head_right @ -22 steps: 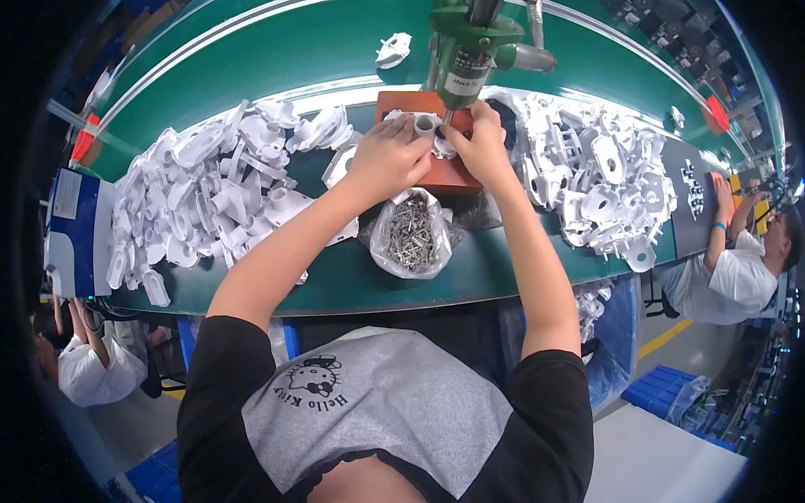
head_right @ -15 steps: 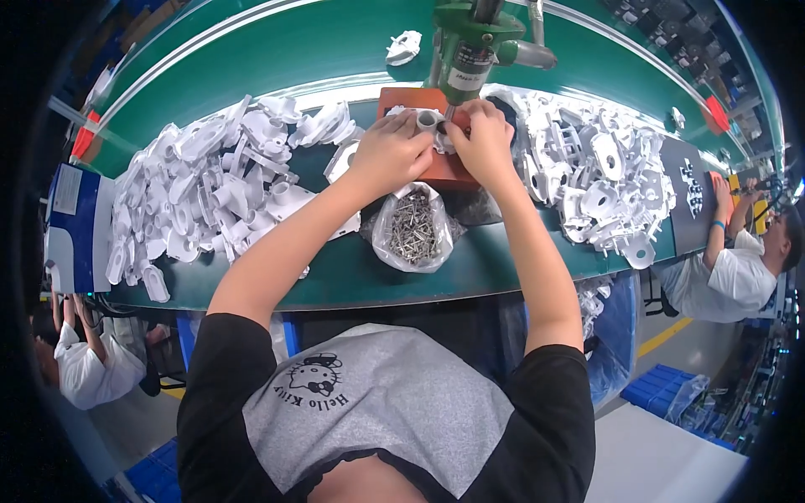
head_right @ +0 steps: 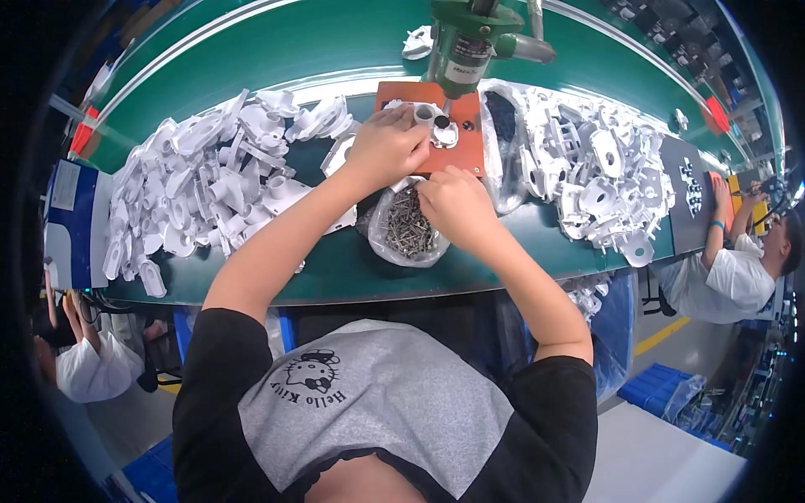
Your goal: Assemble plastic electronics components by inserting internal parts and using a manual hand press to secure them.
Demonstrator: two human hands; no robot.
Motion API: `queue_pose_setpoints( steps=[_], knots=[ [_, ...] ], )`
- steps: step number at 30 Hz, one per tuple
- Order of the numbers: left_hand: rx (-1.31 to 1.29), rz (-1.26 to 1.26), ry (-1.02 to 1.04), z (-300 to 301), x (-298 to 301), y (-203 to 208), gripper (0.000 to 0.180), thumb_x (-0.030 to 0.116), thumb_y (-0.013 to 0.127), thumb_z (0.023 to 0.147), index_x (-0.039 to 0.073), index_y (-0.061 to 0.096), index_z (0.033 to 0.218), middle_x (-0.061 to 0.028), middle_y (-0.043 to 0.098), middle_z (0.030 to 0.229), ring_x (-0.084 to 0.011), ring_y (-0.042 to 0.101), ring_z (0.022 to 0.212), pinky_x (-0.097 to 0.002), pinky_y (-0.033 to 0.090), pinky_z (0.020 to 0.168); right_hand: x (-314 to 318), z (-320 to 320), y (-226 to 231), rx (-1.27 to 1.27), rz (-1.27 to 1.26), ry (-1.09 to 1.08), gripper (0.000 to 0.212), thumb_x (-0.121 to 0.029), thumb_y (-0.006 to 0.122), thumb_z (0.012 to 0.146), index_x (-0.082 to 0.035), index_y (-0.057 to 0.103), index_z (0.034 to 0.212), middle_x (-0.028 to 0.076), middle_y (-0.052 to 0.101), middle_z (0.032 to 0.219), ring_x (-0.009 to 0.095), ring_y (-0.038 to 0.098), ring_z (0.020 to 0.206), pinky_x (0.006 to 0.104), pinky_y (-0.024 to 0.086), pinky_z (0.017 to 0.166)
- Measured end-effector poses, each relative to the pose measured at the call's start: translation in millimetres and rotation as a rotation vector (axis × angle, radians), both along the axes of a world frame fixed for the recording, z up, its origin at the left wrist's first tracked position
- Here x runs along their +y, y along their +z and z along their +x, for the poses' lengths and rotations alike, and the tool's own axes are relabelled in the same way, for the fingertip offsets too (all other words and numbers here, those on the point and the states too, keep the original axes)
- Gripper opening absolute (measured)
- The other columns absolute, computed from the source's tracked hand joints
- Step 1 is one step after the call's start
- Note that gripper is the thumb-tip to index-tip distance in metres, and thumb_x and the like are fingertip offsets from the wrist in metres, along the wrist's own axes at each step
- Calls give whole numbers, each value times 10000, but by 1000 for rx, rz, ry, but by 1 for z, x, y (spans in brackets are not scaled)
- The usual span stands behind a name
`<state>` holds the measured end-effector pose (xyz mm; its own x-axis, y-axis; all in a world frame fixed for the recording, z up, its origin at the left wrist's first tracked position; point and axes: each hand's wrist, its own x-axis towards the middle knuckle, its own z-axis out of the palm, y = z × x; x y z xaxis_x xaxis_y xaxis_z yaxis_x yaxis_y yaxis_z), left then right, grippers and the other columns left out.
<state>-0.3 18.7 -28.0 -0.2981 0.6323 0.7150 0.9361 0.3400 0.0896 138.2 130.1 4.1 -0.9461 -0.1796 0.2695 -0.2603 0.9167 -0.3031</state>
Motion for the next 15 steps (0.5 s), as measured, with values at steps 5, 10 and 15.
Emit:
queue_pose_setpoints(
  steps=[5,10,15],
  knots=[
    [6,1,14,-1,-1,-1,119,163,605,755,60,620,813,-233,651,973,-335,644,942,-421,496,844,-4,-5,-15,69,210,-50,76,-117,631,739,-60,673,769,67,583,674,245,568,734,392,457,693],
    [11,8,2,-2,-2,-2,125,157,605,759,52,620,826,-227,653,972,-327,644,942,-417,496,846,-4,-10,-15,126,387,-14,23,-108,591,644,-94,598,627,42,595,659,197,591,704,319,441,662],
    [-57,23,-5,-1,1,-4,173,205,575,758,42,621,792,-258,643,981,-355,623,989,-434,455,893,-3,-9,-14,124,392,-15,59,-126,599,671,-91,603,624,38,582,628,207,590,668,342,443,647]
  ],
)
